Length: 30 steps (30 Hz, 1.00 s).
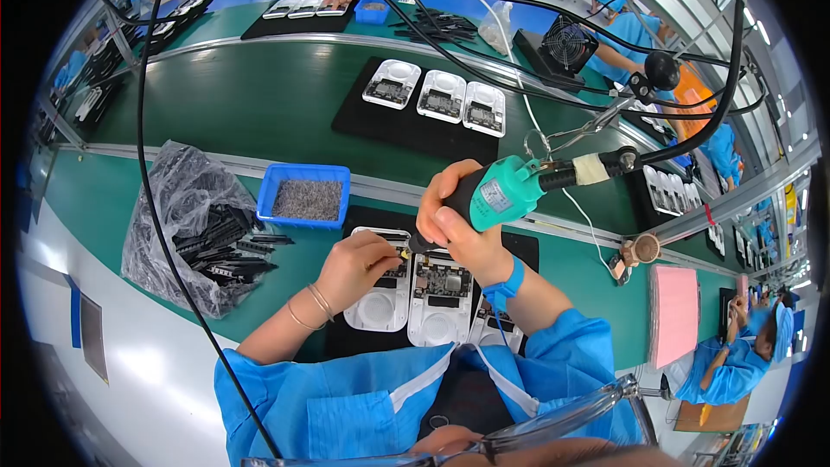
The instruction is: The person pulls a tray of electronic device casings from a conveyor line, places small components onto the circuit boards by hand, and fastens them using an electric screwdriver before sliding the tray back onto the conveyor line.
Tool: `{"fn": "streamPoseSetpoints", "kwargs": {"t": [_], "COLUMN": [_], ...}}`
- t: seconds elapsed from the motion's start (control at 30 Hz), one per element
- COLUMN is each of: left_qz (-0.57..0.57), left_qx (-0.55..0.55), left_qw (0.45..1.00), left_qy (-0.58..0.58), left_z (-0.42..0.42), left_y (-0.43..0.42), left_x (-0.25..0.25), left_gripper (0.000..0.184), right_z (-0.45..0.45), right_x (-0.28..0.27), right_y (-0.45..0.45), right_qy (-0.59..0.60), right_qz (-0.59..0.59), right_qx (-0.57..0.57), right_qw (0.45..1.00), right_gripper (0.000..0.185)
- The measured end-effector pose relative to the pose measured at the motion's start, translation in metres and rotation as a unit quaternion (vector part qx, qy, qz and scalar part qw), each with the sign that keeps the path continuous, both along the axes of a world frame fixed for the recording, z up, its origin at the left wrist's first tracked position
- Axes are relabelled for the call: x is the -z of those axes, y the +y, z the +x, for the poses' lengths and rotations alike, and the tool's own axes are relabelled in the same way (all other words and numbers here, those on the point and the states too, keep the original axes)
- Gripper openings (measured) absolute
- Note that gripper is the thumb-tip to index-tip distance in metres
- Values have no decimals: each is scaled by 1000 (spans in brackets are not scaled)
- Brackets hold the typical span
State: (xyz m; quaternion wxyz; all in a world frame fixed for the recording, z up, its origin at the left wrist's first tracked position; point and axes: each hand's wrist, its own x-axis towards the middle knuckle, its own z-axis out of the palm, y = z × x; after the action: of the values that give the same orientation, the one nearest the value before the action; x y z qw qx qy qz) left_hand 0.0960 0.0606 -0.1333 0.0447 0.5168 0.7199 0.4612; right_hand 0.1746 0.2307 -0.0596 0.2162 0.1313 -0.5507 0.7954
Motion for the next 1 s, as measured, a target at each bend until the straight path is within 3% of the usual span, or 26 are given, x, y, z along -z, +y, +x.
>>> {"fn": "streamPoseSetpoints", "kwargs": {"t": [0.07, 0.27, 0.37, 0.57, 0.67, 0.8, 0.9, 1.0], "left_qz": [36, -24, 20, -79, -49, -60, -165, -201], "left_qx": [18, 55, 85, 121, 87, 0, 4, 9], "left_qw": [999, 998, 996, 988, 991, 995, 963, 954], "left_qy": [17, -8, 2, 48, -91, 82, 214, 224], "left_z": [-1, -3, -6, -16, -12, 1, 20, 23], "left_y": [4, 0, 1, -7, -16, -40, -41, -38], "left_x": [5, -1, 1, -15, -32, -5, 10, 18], "left_gripper": [11, 12, 12, 15, 25, 44, 66, 75], "right_z": [0, 1, 1, 0, 0, -14, -29, -45], "right_x": [1, 2, 3, 3, 3, 1, 6, 13], "right_y": [-1, -2, -2, -10, -12, -5, -14, -24], "right_qy": [-5, -9, -9, -7, 12, 43, 10, -13], "right_qz": [8, -6, -15, -16, 2, 1, 21, 15], "right_qx": [-8, -27, -32, -25, -5, 20, 48, 47], "right_qw": [1000, 1000, 999, 1000, 1000, 999, 999, 999], "right_gripper": [24, 24, 24, 24, 25, 29, 25, 23]}}
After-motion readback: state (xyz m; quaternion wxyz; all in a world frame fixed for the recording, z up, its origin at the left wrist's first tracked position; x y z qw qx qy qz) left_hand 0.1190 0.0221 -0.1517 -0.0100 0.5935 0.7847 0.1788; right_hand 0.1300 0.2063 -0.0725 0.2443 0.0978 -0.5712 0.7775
